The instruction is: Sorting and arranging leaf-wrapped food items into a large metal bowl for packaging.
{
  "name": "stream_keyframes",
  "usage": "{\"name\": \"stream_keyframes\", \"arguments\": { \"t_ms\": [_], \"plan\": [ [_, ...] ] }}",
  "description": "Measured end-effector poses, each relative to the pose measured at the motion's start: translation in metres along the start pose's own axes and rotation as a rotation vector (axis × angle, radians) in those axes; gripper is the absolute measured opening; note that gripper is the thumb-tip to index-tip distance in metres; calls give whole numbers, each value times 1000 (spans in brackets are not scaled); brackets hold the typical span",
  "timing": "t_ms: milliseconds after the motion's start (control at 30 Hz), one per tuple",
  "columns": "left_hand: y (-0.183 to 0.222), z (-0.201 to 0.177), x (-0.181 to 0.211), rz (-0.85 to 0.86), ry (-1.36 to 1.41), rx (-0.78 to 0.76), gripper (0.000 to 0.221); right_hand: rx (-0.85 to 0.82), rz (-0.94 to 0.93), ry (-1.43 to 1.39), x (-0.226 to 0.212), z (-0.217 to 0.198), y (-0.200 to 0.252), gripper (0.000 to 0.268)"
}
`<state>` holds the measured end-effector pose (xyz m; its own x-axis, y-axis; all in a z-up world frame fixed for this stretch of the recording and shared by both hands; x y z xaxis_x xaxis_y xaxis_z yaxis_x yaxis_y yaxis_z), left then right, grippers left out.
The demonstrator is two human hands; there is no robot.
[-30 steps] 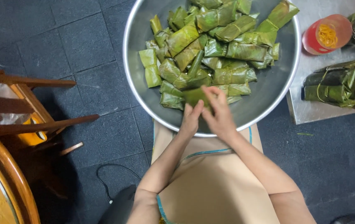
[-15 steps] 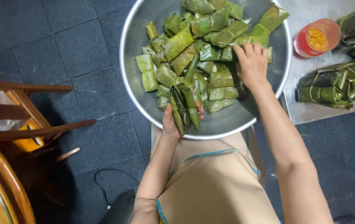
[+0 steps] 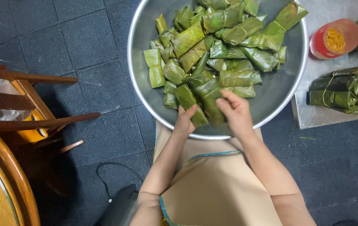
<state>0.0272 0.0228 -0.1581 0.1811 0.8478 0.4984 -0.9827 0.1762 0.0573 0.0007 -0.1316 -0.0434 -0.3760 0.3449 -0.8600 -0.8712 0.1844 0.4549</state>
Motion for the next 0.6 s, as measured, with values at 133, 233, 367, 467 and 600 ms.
{"name": "stream_keyframes", "arguments": {
  "t_ms": [133,233,367,467,600],
  "plan": [
    [5,3,-19,84,79,-105,59,129,-280,300,-9,19,16,30],
    [6,3,-19,99,85,-168,63,233,-600,625,-29,30,29,18],
    [9,13,-5,55,67,-219,69,277,-677,599,-32,28,31,16],
    [14,5,-8,85,-141,-101,74,236,-663,577,-29,23,34,16],
    [14,1,-9,75,-101,-32,68,99,-563,539,-23,19,39,34]
  ]
}}
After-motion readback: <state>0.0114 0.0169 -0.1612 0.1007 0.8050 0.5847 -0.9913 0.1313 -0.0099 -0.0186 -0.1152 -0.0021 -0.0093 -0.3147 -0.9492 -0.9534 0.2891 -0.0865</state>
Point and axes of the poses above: each hand's wrist, its own y-axis away from the middle knuckle, its own z-axis out of the palm, x = y × z, the point moved 3 cm from there along -y, towards the middle knuckle, and after that the axes turned 12 degrees about z, right-handed, at the moved point
